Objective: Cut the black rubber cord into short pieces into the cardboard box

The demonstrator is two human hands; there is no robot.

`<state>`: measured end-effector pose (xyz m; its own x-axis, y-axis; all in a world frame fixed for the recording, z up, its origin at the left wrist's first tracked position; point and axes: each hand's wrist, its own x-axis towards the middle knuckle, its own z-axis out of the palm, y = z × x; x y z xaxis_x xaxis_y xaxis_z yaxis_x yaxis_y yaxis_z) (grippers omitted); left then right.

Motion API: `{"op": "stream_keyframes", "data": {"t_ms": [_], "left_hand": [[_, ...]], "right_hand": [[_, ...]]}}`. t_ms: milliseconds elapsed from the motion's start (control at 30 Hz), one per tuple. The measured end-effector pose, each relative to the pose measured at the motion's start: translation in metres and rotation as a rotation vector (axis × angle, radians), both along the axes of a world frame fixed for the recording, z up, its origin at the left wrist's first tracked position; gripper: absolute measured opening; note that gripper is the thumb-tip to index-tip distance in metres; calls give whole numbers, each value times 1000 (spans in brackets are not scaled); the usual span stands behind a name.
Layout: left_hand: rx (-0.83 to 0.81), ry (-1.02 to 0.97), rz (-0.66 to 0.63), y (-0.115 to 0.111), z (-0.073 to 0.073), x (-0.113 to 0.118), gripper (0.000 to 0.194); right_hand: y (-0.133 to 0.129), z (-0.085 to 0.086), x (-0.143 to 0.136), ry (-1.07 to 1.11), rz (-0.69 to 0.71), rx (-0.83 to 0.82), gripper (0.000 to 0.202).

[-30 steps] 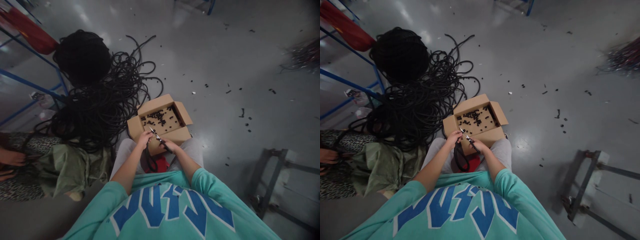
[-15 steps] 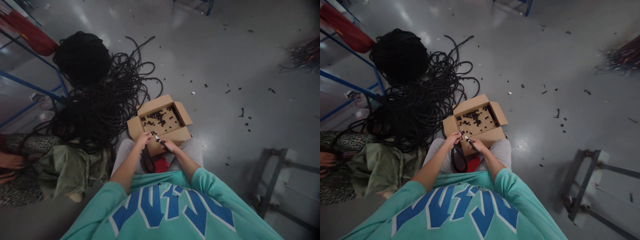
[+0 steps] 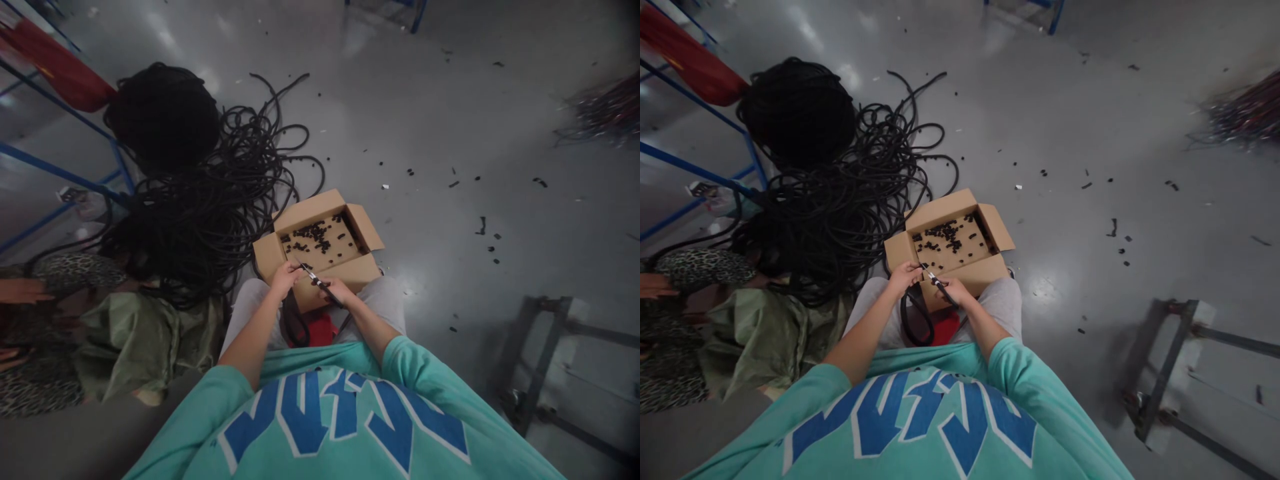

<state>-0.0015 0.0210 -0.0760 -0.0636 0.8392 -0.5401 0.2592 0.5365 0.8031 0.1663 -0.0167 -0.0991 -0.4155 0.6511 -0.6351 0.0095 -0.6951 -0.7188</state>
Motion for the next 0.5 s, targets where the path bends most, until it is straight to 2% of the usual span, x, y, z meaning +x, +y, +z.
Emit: {"op": "stream_keyframes", "data": {"t_ms": [200, 400, 500], "left_hand": [[82, 65, -49, 1, 5, 5, 17], [-69, -6, -144, 3, 12, 8, 18], [15, 46, -132, 6, 8, 6, 18]], "right_hand": [[1, 6, 0, 63, 2, -12, 61], [3, 5, 2, -25, 28, 77, 61], [2, 4, 2, -62, 24, 76, 57]]}}
